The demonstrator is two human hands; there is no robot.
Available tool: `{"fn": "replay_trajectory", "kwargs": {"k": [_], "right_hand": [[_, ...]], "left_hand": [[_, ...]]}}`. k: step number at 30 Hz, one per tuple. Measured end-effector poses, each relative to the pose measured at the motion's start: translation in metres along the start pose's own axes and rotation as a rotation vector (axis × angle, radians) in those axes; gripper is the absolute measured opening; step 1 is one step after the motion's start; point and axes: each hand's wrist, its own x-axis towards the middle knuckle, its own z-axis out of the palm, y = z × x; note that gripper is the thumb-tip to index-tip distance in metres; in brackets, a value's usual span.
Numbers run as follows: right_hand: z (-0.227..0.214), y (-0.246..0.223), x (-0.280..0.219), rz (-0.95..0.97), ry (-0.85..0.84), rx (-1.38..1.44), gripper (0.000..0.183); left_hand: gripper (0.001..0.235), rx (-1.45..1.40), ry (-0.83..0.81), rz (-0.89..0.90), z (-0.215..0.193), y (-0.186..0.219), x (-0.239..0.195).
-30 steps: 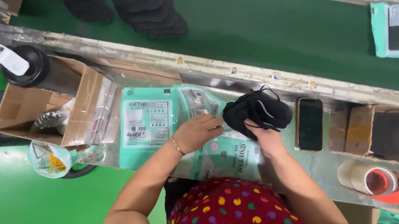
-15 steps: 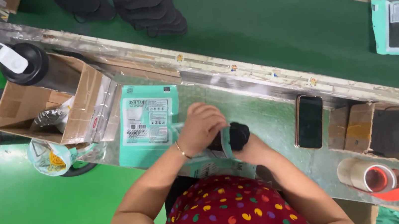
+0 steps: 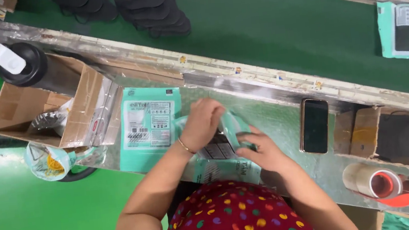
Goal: Packing black fabric face masks into individual plastic bags at a factory station.
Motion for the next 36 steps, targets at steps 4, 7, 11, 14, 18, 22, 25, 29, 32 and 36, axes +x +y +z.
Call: {"fn": "replay_trajectory", "kwargs": {"k": [4,7,11,14,18,22,25,29,32,36], "right_hand": [[-0.001,-0.031,0.001,0.124,0.11,0.254,0.029],[0.004,-0.02,0.012,0.231,0.133,0.395,0.029],[0.003,-0.019,0.009,0.209,0.101,0.23,0.008],[-0.004,-0.012,0.008,0.173,0.069,0.155,0.007],[-0.007,0.038,-0.005,0.21,0.319,0.088,0.012],[-0.036,-0.006,0.013,0.268,0.9,1.07,0.015],[-0.027,0.022,0.004,0.348,0.932,0.948,0.022],[-0.004,0.058,-0.01,0.11,0.692,-0.024,0.013],[-0.003,0.067,-0.009,0.075,0.687,0.035,0.011],[-0.006,0.078,-0.013,0.2,0.611,0.095,0.013]], "left_hand": [[0.02,-0.069,-0.294,0.249,-0.019,0.024,-0.005],[0.016,0.041,-0.453,0.292,-0.025,0.032,0.0],[0.013,-0.001,-0.355,0.337,-0.03,0.041,-0.006],[0.014,-0.018,-0.305,0.312,-0.036,0.038,-0.002],[0.014,-0.14,-0.162,0.22,-0.039,0.017,0.02],[0.041,0.023,0.167,0.108,-0.062,-0.053,0.093],[0.086,0.361,0.281,0.228,-0.075,-0.096,0.152],[0.109,0.624,0.038,-0.204,-0.079,-0.113,0.202],[0.076,0.772,0.032,-0.285,-0.047,-0.198,0.221],[0.014,0.903,0.063,0.064,-0.052,-0.186,0.209]]}}
